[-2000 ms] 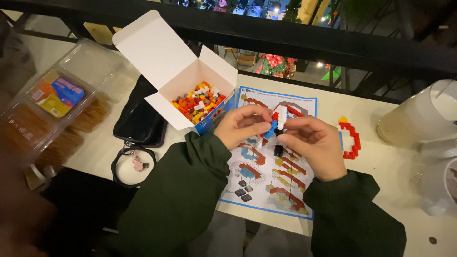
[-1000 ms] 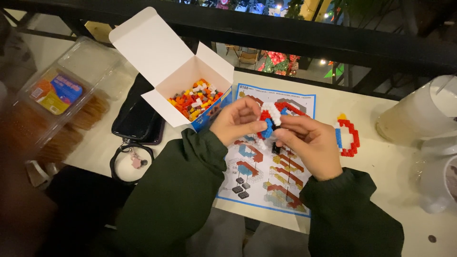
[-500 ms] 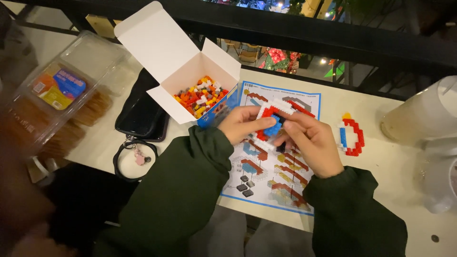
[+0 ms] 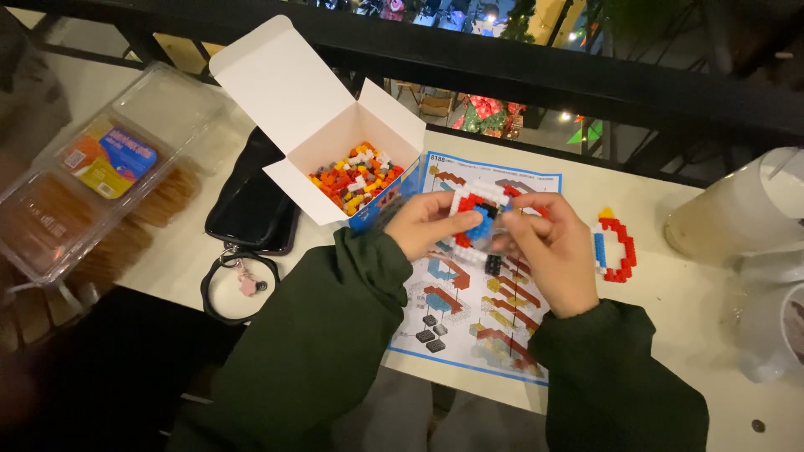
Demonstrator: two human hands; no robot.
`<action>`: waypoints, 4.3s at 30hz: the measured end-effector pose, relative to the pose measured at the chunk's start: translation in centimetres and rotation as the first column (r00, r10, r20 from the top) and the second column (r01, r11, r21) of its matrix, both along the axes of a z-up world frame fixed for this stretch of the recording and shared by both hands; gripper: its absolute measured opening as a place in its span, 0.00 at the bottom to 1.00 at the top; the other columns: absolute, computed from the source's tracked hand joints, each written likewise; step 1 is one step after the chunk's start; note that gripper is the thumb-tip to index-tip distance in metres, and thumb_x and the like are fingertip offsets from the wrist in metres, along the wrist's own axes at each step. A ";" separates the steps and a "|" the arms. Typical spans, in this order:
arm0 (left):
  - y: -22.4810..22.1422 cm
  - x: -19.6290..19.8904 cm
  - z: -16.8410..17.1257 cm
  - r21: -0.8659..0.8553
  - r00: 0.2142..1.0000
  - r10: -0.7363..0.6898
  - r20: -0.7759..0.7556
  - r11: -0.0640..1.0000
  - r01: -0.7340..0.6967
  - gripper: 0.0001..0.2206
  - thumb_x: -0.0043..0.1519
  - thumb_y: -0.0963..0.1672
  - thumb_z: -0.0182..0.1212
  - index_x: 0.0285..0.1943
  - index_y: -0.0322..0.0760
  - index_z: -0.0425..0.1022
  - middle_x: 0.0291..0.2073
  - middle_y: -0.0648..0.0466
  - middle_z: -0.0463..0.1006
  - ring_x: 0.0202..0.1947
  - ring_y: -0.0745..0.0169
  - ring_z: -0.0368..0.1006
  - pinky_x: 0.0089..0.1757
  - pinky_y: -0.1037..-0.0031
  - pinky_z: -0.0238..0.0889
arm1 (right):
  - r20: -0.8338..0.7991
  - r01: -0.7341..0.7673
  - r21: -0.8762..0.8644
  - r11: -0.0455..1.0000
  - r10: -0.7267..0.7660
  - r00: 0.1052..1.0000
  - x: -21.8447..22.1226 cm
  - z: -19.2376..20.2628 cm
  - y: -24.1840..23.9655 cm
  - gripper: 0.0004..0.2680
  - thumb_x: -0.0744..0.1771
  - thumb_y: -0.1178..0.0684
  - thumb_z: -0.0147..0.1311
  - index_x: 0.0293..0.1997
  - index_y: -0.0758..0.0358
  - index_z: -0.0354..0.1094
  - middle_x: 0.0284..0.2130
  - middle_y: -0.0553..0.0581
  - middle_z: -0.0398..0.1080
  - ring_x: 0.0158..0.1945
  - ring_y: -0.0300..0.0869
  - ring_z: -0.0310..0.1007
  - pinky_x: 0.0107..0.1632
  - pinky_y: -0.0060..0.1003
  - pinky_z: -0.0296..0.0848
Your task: Assembling a miniature block figure by following a set of printed instructions.
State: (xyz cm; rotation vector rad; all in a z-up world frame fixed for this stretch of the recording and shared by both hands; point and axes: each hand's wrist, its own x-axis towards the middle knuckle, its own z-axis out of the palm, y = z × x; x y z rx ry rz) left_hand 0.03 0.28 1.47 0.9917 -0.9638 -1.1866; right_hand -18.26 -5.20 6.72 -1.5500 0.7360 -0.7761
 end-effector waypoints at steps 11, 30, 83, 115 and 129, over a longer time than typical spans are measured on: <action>0.4 0.2 1.7 0.010 0.998 0.069 -0.001 0.998 -0.069 0.14 0.60 0.46 0.67 0.48 0.33 0.77 0.36 0.53 0.80 0.37 0.72 0.75 0.45 0.77 0.70 | -0.134 0.075 -0.235 0.969 -0.109 0.985 -0.9 0.1 -1.1 0.04 0.68 0.58 0.54 0.44 0.63 0.73 0.31 0.61 0.76 0.32 0.39 0.76 0.37 0.30 0.73; 0.7 -0.7 1.7 0.003 0.996 0.054 0.068 0.999 -0.054 0.18 0.55 0.45 0.71 0.51 0.33 0.77 0.40 0.52 0.80 0.41 0.70 0.74 0.47 0.75 0.71 | -0.098 -0.009 -0.200 0.980 -0.011 0.995 -0.3 -0.9 -1.0 0.06 0.66 0.58 0.56 0.44 0.69 0.74 0.28 0.65 0.74 0.32 0.43 0.71 0.35 0.36 0.74; 2.0 0.2 4.0 -0.045 0.938 -0.015 0.348 0.998 0.033 0.21 0.54 0.48 0.64 0.55 0.35 0.74 0.45 0.49 0.80 0.43 0.62 0.76 0.48 0.72 0.71 | -0.254 0.047 -0.338 0.940 -0.139 0.957 -0.4 -0.2 0.0 0.06 0.64 0.53 0.56 0.35 0.63 0.75 0.30 0.54 0.73 0.33 0.39 0.68 0.37 0.33 0.69; 1.5 0.0 3.5 0.139 0.990 -0.131 0.051 0.983 0.122 0.21 0.54 0.49 0.63 0.53 0.34 0.74 0.46 0.48 0.80 0.44 0.60 0.76 0.48 0.72 0.70 | -0.152 0.054 -0.237 0.970 -0.092 0.984 -0.4 -0.4 0.0 0.05 0.63 0.56 0.58 0.37 0.64 0.77 0.27 0.57 0.75 0.31 0.40 0.69 0.37 0.33 0.70; 1.6 -0.2 3.4 0.130 0.982 -0.095 0.161 0.989 0.075 0.21 0.56 0.49 0.60 0.56 0.37 0.72 0.48 0.51 0.79 0.48 0.60 0.75 0.52 0.70 0.68 | -0.249 0.097 -0.154 0.983 -0.134 0.959 0.0 0.7 0.3 0.08 0.64 0.52 0.54 0.36 0.65 0.78 0.27 0.57 0.76 0.31 0.41 0.70 0.39 0.35 0.72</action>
